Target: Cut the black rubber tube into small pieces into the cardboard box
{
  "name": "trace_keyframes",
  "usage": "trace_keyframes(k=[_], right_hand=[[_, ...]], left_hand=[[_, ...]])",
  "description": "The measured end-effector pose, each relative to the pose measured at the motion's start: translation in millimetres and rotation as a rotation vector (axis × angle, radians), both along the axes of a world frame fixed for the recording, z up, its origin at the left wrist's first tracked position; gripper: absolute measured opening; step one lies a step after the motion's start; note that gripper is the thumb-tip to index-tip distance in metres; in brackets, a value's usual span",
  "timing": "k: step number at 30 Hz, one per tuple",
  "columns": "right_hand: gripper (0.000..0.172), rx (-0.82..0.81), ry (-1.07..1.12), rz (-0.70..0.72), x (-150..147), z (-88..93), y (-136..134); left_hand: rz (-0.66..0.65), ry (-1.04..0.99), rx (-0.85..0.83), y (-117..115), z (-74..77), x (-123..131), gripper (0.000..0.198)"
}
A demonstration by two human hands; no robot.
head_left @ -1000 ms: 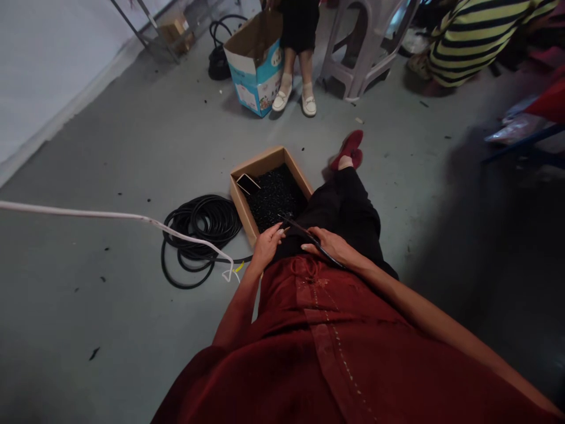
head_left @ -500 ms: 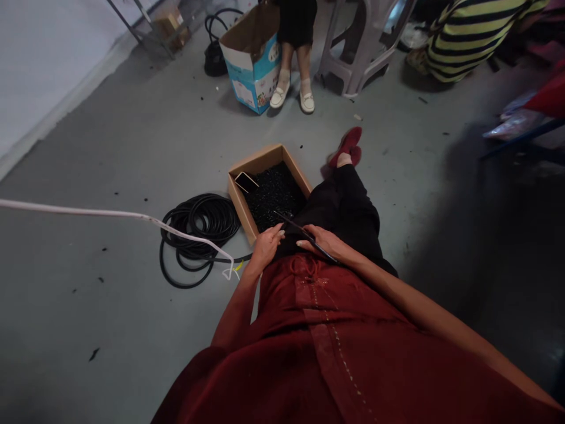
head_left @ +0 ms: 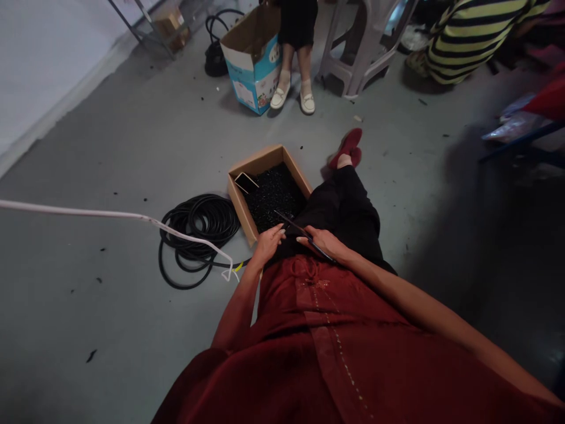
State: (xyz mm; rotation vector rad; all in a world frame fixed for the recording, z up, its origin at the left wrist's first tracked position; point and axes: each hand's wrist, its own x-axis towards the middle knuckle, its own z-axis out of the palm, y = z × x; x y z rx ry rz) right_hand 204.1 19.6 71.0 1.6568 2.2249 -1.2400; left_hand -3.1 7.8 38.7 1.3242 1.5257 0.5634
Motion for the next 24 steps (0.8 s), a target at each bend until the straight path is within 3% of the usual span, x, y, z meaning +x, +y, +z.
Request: trace_keyframes(k=[8,16,20,24], right_hand=[[0.069,-0.063,-0.202,0.056,-8,-12.1,7],[0.067,-0.036,-0.249,0.058,-11,-20.8,8],[0.066,-0.028,-0.254,0.040,-8,-18.2,8],[0.059,-0.044,-0.241,-0.014,5,-15.0,6]], left_hand=[[0.014,-0.019,-0.090,3,-30.5,-3,0.045],[0.055,-0.067,-0.112,5,-46.8,-6,0.038],[0.109,-0.099,-0.119,5,-51.0,-10,0.042],[0.125,-0.164,-0.107,2,-43.4,-17,0.048]])
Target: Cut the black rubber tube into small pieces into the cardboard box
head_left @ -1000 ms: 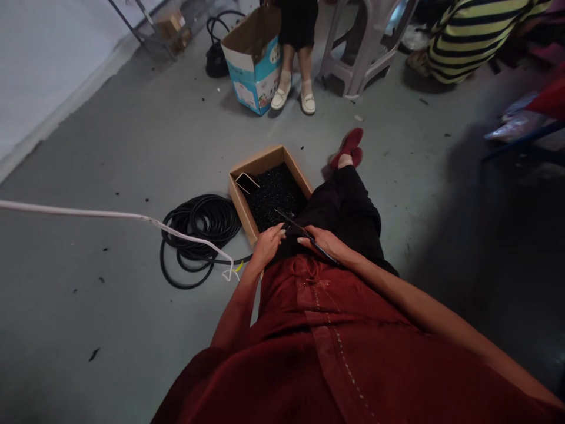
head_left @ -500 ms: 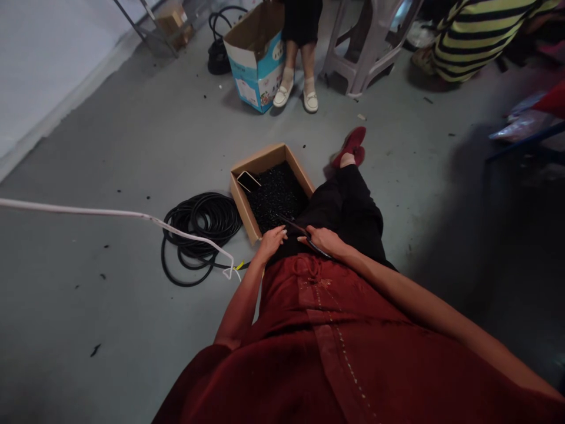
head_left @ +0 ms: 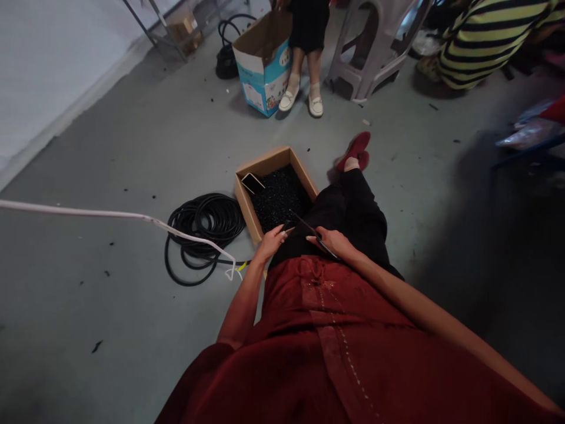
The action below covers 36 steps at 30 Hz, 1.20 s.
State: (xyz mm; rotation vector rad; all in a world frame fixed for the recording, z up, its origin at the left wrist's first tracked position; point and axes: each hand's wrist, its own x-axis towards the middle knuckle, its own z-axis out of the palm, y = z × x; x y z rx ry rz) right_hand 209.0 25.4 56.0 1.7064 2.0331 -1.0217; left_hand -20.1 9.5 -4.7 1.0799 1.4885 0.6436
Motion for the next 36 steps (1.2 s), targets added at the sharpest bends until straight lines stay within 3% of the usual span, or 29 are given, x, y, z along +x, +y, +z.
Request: trace_keyframes(k=[8,12,15,23,29,36], right_hand=[[0.045,0.050,0.172,-0.119,37,6.2,-22],[0.042,0.072,0.256,-0.135,41,11.2,-29],[0.043,0.094,0.315,-0.129,38,18.4,-29],[0.052,0.101,0.421,-0.115,31,40.8,-27],[0.054,0.103,0.426,-0.093,30,47.3,-29],[0.055,0.107,0.418,-0.070,27,50.9,-29]], left_hand=[[0.155,-0.268,0.059,-1,47.6,1,0.049],[0.126,-0.293,0.071,1,71.9,12,0.040],[0.117,-0.281,0.090,0,81.4,21,0.042],[0.137,-0.165,0.148,-3,87.7,40,0.042],[0.055,-0.057,0.193,-6,85.4,41,0.041],[0.085,-0.030,0.173,-3,79.5,42,0.045]])
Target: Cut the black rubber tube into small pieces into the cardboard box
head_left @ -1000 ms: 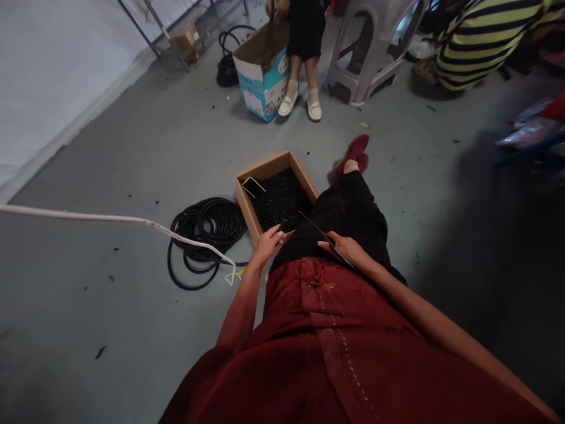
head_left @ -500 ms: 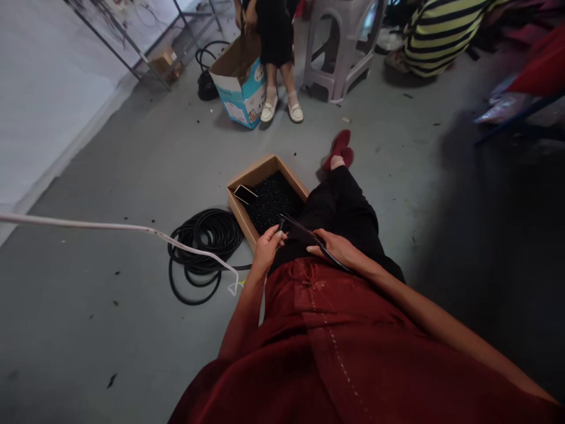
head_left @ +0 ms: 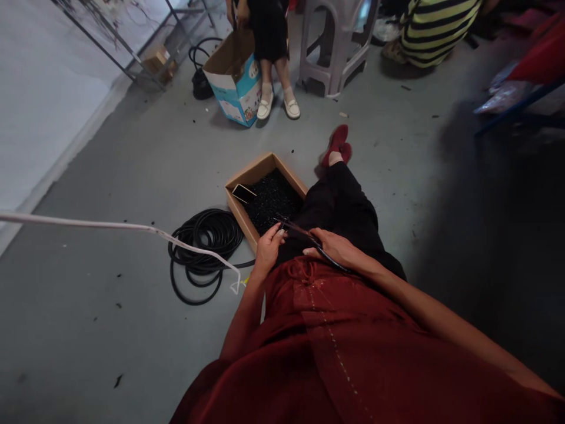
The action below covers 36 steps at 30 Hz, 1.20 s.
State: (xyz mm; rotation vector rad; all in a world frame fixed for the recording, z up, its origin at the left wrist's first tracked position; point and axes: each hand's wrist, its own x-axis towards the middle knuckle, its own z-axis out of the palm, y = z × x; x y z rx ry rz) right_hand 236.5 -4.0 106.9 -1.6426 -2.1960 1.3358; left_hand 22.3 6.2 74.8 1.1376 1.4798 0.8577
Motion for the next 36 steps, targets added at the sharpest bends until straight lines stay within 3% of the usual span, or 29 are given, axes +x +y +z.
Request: trace_keyframes(k=[9,23,28,31,36], right_hand=[[0.054,0.015,0.007,0.023,-4,0.6,3],[0.059,0.039,0.046,0.057,-5,-3.8,5],[0.048,0.085,0.002,0.069,-10,-9.2,4],[0.044,0.079,-0.030,0.081,-13,-15.0,7],[0.039,0.057,-0.091,0.068,-20,-23.7,17]], left_hand=[[-0.055,0.118,0.053,1,9.9,3,0.039],[-0.176,0.234,0.177,1,11.9,-2,0.035],[-0.195,0.232,0.156,1,12.4,-4,0.035],[-0.174,0.212,0.110,3,7.8,-4,0.034],[-0.145,0.116,0.014,14,-12.4,-8,0.040]])
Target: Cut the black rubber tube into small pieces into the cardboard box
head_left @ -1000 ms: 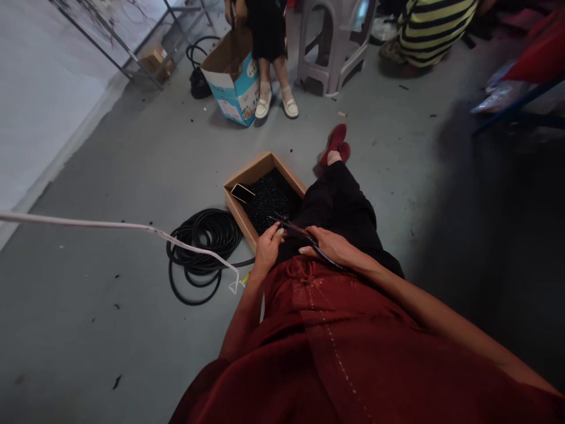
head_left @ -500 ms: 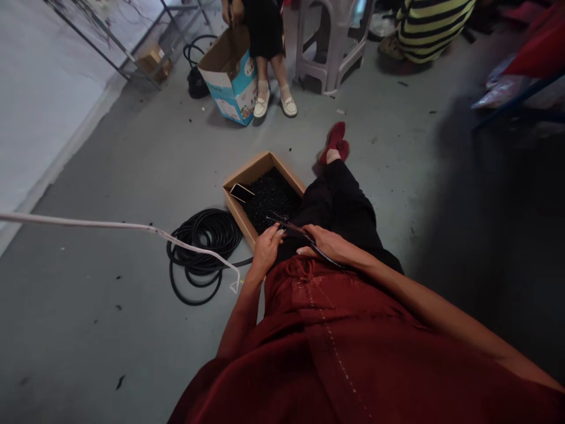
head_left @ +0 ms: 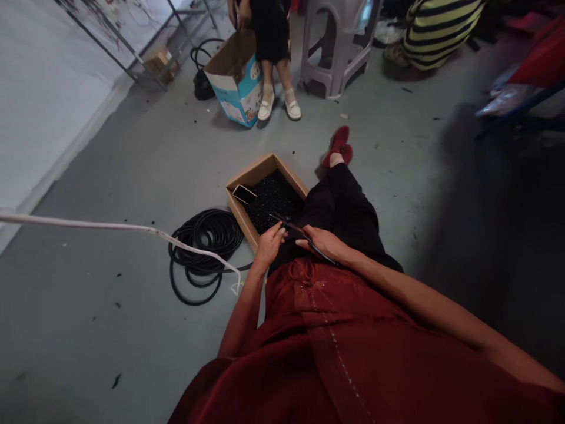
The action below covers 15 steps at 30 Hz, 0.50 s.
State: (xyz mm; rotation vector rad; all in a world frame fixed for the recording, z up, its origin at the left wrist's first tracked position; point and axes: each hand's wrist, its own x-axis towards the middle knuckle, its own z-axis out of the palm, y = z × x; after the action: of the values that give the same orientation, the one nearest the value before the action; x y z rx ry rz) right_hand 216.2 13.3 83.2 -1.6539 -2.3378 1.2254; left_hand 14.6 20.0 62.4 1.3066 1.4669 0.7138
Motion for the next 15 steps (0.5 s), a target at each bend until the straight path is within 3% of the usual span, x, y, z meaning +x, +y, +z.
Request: trace_keyframes(k=[4,9,15], right_hand=[[0.039,-0.010,-0.044,0.003,-4,-1.2,3],[0.041,-0.014,-0.075,0.026,-4,-2.4,3],[0.044,-0.060,-0.157,0.063,-11,-9.8,11]], left_hand=[[-0.027,-0.095,-0.058,7,-11.3,-5,0.039],[-0.126,-0.195,-0.095,5,-15.3,-12,0.042],[-0.093,-0.232,-0.176,5,-29.1,-16,0.041]])
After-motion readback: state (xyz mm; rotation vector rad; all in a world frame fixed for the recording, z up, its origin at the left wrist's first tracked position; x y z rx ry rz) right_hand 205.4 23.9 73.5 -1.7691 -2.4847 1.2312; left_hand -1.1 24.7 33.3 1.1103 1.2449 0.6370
